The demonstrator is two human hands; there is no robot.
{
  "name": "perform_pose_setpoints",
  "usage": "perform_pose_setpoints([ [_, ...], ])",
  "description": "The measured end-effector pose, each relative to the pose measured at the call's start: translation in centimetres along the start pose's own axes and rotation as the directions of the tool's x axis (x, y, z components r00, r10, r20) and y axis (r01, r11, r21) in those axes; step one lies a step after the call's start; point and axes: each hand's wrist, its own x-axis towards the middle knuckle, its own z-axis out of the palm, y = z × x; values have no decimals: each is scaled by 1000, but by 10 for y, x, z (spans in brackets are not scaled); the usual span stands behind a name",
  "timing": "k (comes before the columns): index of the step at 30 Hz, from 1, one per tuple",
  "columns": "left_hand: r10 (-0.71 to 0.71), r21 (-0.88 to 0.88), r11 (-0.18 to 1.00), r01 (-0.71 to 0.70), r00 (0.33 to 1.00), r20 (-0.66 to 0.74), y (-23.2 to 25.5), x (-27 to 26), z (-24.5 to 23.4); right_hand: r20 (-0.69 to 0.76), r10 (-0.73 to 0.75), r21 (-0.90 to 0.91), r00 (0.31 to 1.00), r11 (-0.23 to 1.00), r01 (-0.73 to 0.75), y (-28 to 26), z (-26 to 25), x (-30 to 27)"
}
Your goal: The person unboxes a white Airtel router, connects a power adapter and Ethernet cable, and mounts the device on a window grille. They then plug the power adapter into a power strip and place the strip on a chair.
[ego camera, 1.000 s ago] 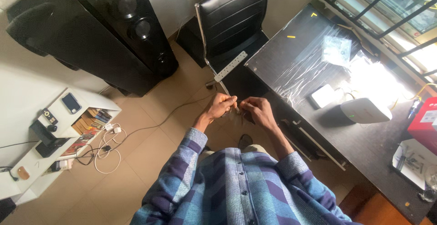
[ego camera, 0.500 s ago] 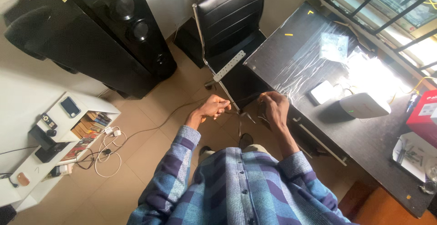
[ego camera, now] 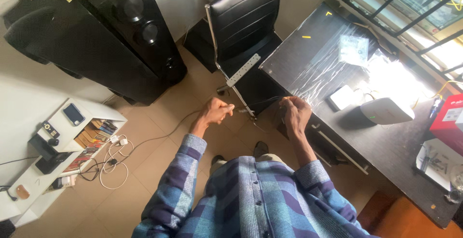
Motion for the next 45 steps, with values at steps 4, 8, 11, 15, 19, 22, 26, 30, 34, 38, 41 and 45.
perform_pose_setpoints([
  [4,4,217,976,34,984,-176,4,-9,-2,16,78,94,997,992,-80,0,8,-3],
  [8,23,135,991,-2,987,-156,-4,-6,1,-48,51,56,998,997,-49,3,15,-3],
  [11,89,-98,990,-98,991,-98,-12,-3,3,-70,68,51,995,997,-65,3,16,-1],
  [15,108,-589,795,-145,989,-97,-15,-7,0,-5,88,181,996,980,-85,-1,18,-3],
  [19,145,-856,491,-161,984,-102,1,-5,14,347,63,115,936,987,-109,-1,35,-12],
  [22,88,-693,720,-49,996,22,16,-3,33,528,203,64,825,959,-277,6,55,-26],
  [26,44,-575,818,8,996,76,23,-2,45,549,124,266,827,912,-313,18,62,-25],
  [30,14,-376,927,16,997,77,18,4,48,579,196,366,792,805,-467,23,61,-23],
  [34,6,-316,949,11,998,55,10,5,57,446,326,398,833,762,-511,14,61,-24],
  [38,-15,-405,913,50,996,89,-3,-3,43,277,431,425,859,747,-511,1,39,-10],
  [41,-20,-429,901,71,992,121,-8,-7,27,238,521,573,820,606,-552,-5,25,-1],
  [45,-16,-522,850,80,992,125,-7,-8,22,262,467,500,845,683,-532,-10,26,-9],
])
